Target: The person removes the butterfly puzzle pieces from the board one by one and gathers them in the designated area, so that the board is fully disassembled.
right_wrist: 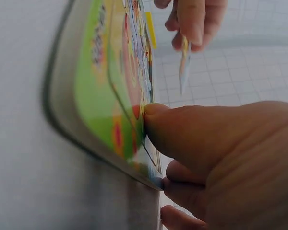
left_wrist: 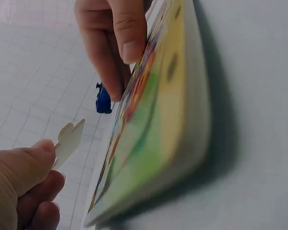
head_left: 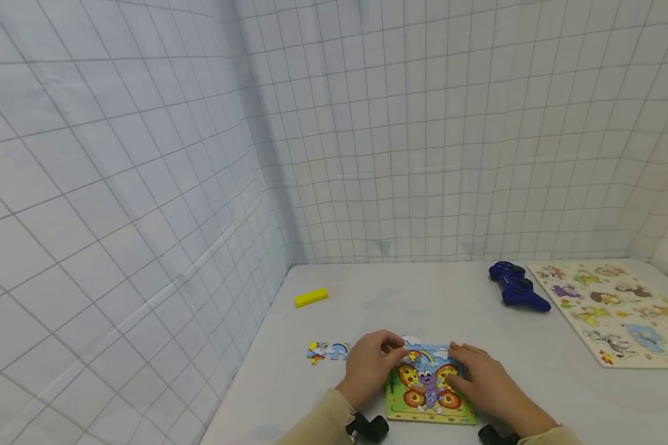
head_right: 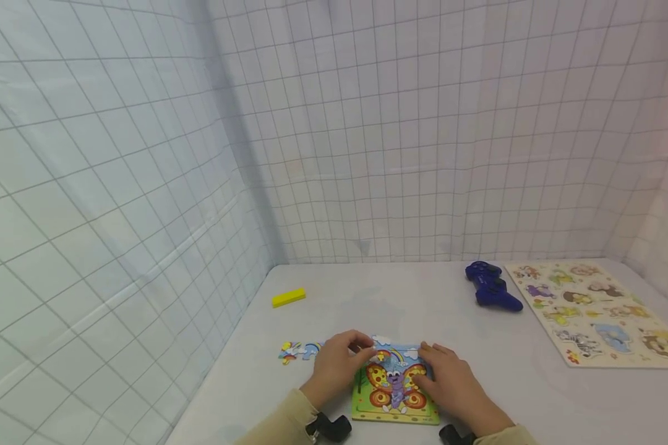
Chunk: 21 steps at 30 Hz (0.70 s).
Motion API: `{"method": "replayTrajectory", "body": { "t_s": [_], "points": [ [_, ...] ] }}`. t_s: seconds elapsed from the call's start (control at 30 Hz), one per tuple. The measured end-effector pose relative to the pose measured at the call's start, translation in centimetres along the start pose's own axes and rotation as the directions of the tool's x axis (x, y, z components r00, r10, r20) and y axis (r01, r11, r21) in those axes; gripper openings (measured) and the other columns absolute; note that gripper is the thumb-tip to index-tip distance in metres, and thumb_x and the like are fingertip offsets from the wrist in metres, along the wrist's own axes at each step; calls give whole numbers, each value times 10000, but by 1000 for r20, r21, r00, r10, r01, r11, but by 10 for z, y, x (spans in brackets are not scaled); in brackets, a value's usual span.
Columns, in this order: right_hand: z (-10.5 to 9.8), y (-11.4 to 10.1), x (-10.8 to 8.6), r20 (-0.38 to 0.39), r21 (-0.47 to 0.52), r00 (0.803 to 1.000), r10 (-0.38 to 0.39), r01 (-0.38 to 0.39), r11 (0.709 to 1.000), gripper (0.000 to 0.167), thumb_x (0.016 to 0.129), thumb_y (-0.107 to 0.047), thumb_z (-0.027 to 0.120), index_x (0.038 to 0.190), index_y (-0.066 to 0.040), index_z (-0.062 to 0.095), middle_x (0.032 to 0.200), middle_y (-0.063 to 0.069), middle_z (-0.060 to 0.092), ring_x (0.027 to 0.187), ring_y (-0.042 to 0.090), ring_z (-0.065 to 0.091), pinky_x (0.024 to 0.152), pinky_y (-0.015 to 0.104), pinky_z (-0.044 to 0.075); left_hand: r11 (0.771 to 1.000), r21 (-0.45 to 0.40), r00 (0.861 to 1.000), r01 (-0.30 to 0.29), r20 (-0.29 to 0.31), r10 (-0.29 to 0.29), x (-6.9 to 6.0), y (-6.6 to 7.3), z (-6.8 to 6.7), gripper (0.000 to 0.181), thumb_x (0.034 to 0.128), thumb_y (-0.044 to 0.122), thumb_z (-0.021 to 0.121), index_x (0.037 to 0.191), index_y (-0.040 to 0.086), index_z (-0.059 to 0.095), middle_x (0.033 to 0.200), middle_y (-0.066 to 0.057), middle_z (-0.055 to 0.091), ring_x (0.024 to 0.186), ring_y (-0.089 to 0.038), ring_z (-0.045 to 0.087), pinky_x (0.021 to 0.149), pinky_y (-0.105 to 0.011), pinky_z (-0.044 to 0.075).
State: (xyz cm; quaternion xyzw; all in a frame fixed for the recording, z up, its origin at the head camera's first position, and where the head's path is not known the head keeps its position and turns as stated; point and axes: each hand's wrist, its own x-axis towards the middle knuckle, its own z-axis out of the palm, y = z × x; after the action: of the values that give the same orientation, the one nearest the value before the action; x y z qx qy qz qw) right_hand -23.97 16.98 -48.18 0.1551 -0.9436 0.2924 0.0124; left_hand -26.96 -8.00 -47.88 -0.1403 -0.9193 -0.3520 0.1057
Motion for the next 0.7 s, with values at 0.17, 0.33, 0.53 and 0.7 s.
{"method": "replayTrajectory", "body": {
  "t_s": [0.17,0.33,0.53,0.7],
  "points": [
    [1,-1,0,-6,-13,1000,-5,5,1000,547,898,-291,795,1329,14,653,1446,223,584,1359,480,498,1074,661,391,998,68,998,9,-56,-6,-8,-29,-24,86,890,326,818,949,303,760,1005,143,702,991,-119,617,856,-367,502],
    [-1,0,0,-16,-32,1000,-16,15,999,539,904,-289,790,1333,8,653,1446,220,586,1359,476,502,1077,656,395,997,75,994,25,-105,-17,-11,-51,-38,84,874,303,834,915,277,766,1092,58,691,1104,-238,602,937,-526,456],
    [-1,1,2,4,-14,1000,3,-3,1000,559,904,-301,790,1342,15,646,1452,225,579,1367,483,490,1083,659,385,991,120,994,56,-101,-44,-10,-59,-37,84,865,319,840,882,281,767,1165,33,679,1152,-279,577,907,-584,408],
    [1,0,2,18,-12,1000,16,-16,1000,568,904,-306,788,1348,17,641,1457,225,575,1372,486,482,1081,667,381,987,128,992,94,-100,-81,-10,-62,-35,92,859,314,846,873,292,758,1186,41,668,1199,-287,547,933,-594,358]
  ]
}}
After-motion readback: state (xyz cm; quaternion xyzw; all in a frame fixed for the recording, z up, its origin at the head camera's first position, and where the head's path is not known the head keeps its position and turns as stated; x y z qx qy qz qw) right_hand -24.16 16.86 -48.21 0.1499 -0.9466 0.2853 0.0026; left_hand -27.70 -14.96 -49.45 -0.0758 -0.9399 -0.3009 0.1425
